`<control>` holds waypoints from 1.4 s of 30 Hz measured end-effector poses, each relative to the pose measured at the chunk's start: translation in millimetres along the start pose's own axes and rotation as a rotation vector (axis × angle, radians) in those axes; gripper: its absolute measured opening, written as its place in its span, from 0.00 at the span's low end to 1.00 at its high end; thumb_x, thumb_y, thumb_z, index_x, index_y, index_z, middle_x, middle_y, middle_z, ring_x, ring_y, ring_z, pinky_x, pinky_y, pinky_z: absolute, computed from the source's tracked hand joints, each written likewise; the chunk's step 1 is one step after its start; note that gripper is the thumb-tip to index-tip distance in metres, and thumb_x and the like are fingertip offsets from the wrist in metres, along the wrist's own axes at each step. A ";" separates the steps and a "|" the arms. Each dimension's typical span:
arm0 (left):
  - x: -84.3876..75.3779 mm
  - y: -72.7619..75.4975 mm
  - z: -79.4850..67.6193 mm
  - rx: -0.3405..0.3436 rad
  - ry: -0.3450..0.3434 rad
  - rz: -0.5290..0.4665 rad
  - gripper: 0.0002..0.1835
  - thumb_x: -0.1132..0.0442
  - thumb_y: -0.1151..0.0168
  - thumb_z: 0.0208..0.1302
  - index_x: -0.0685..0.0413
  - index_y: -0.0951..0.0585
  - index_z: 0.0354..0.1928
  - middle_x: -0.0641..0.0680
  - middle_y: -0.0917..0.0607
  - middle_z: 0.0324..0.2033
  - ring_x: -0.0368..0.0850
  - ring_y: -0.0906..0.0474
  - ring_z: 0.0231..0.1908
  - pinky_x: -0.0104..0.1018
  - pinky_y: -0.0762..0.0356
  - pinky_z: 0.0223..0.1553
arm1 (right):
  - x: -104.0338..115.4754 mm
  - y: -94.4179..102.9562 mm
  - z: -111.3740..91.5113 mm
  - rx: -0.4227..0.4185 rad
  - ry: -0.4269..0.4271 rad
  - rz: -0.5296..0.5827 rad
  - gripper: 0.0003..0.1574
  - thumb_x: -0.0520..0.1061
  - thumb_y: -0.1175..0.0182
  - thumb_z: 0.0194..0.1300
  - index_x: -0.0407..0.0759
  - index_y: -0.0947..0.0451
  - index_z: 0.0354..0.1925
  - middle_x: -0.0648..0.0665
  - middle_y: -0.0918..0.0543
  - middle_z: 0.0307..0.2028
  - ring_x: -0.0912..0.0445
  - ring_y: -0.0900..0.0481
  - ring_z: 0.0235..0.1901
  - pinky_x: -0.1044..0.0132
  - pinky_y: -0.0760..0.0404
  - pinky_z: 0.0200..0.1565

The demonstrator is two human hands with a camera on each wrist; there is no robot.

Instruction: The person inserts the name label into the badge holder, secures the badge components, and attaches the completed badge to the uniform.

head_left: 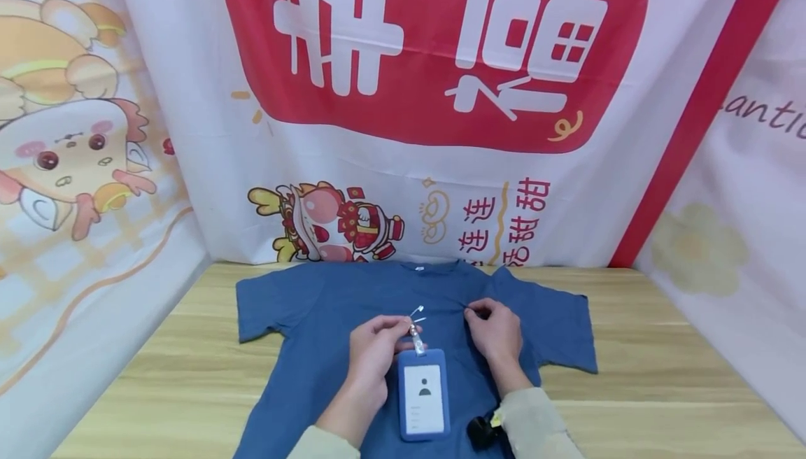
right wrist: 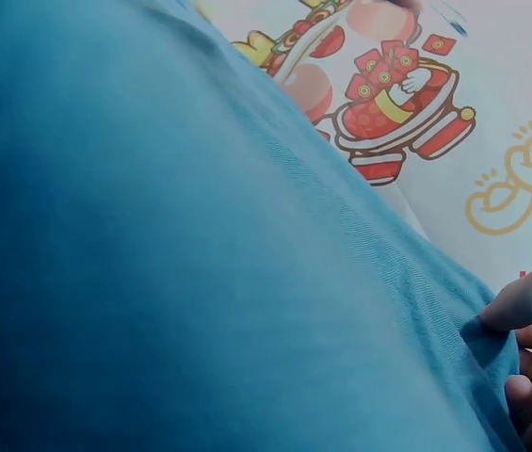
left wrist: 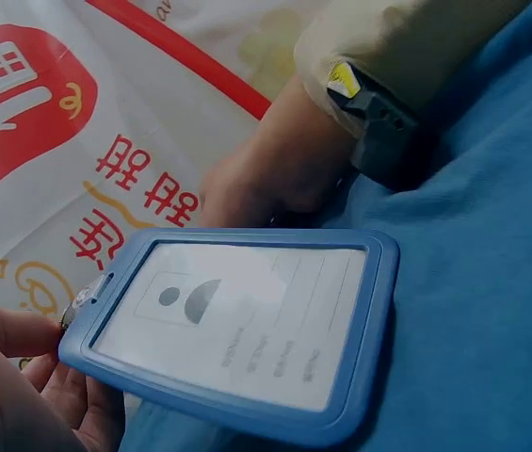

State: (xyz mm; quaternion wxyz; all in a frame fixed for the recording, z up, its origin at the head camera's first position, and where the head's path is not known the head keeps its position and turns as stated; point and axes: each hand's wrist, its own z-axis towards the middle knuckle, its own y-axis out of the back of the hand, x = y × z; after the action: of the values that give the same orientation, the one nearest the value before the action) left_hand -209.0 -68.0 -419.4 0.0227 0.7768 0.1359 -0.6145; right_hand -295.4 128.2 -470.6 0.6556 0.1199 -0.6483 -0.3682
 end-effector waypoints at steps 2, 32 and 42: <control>-1.3 -8.7 5.7 -0.001 -0.010 0.016 0.13 0.59 0.32 0.76 0.61 0.12 0.54 0.55 0.06 0.43 0.41 0.09 0.34 0.34 0.15 0.40 | -1.3 0.0 0.7 -0.010 -0.002 0.001 0.08 0.49 0.30 0.71 0.50 0.08 0.43 0.45 0.09 0.42 0.48 0.15 0.44 0.47 0.18 0.46; 23.3 -83.3 65.5 -0.178 -0.054 0.108 0.06 0.69 0.32 0.70 0.63 0.09 0.43 0.62 0.08 0.44 0.52 0.10 0.41 0.51 0.12 0.54 | -0.1 0.3 4.1 -0.059 -0.001 0.028 0.05 0.47 0.29 0.69 0.48 0.08 0.40 0.47 0.10 0.36 0.52 0.16 0.38 0.54 0.20 0.41; 30.6 -94.6 73.2 -0.227 -0.036 0.190 0.06 0.68 0.31 0.69 0.59 0.07 0.42 0.59 0.07 0.42 0.56 0.13 0.50 0.53 0.17 0.59 | -1.9 -4.9 2.3 -0.057 -0.011 0.037 0.05 0.47 0.29 0.69 0.50 0.08 0.40 0.48 0.10 0.36 0.53 0.17 0.38 0.54 0.20 0.42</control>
State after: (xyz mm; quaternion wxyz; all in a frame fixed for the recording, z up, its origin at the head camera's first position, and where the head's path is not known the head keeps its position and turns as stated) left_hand -294.8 13.8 -454.1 0.1710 0.7675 0.1302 -0.6039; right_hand -299.0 126.7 -474.8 0.6620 0.0871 -0.6431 -0.3750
